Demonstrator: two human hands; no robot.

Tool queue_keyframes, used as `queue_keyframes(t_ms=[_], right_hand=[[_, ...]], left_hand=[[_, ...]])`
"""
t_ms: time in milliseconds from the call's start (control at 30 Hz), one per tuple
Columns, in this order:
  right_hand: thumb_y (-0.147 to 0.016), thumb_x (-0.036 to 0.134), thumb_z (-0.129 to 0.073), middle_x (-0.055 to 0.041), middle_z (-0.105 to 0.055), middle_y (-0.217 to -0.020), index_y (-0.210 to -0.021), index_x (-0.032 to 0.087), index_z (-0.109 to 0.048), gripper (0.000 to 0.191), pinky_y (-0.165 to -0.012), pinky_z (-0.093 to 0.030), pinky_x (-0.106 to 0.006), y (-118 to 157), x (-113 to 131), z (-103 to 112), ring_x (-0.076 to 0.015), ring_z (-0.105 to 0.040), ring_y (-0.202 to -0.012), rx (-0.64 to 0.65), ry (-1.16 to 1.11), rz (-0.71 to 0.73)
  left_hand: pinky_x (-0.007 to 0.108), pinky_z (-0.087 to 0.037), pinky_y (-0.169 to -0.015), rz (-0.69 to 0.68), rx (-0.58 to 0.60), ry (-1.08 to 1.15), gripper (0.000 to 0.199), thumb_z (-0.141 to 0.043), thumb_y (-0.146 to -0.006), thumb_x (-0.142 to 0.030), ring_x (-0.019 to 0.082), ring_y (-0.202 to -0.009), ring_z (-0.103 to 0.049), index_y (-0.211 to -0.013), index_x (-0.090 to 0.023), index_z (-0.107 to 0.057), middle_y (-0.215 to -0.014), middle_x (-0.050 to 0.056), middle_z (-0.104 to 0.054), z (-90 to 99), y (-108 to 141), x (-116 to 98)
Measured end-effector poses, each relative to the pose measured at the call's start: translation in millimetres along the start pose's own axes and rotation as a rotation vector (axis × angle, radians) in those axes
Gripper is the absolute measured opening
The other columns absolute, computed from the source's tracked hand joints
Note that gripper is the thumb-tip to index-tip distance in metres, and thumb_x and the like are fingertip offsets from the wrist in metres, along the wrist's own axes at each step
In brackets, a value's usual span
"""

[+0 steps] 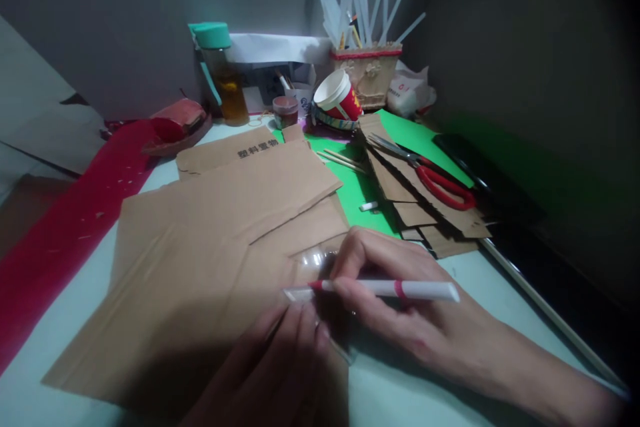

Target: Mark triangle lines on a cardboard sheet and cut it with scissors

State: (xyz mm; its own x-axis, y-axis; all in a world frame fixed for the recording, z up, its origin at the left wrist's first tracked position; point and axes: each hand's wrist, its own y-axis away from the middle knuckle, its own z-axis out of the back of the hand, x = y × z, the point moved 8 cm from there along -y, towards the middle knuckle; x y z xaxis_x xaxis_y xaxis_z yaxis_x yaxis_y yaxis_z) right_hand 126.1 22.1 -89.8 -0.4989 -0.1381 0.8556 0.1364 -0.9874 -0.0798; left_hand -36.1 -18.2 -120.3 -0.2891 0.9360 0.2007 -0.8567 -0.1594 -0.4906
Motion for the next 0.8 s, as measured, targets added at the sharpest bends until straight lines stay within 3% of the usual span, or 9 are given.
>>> queue_keyframes(t_ms=[133,433,800], right_hand=[[-0.106,0.028,-0.059,0.0037,-0.066,-0.080,-0.081,0.024,-0.057,0.025,-0.063,-0.043,-0.027,4.3,0.4,8.7,-0.0120,-0.059,-0.071,-0.039,0.055,-0.023],[-0.105,0.033,-0.060,0.0045,-0.065,-0.075,-0.080,0.024,-0.058,0.026,-0.056,-0.040,-0.025,16.0,-10.2,26.7,-0.0112,-0.055,-0.065,-0.102,0.033,-0.050],[-0.104,0.031,-0.062,0.0052,-0.065,-0.074,-0.080,0.024,-0.058,0.026,-0.056,-0.041,-0.025,20.8,-12.5,29.3,-0.0107,-0.055,-0.065,-0.123,0.014,-0.052]], left_hand=[[0.042,-0.014,-0.141,0.038,-0.015,0.010,0.035,-0.033,-0.114,-0.010,0.027,-0.124,-0.060,-0.128,-0.006,-0.065,-0.125,0.012,-0.070,2.7,-4.3,2.2],[0.038,-0.019,-0.140,0.035,-0.101,-0.020,0.040,-0.026,-0.115,-0.011,0.022,-0.119,-0.062,-0.122,-0.011,-0.066,-0.125,0.009,-0.067,5.3,-4.7,4.0],[0.036,-0.022,-0.140,0.034,-0.126,-0.014,0.037,-0.031,-0.115,-0.012,0.020,-0.115,-0.064,-0.122,-0.013,-0.068,-0.123,0.008,-0.067,8.5,-6.8,5.0]])
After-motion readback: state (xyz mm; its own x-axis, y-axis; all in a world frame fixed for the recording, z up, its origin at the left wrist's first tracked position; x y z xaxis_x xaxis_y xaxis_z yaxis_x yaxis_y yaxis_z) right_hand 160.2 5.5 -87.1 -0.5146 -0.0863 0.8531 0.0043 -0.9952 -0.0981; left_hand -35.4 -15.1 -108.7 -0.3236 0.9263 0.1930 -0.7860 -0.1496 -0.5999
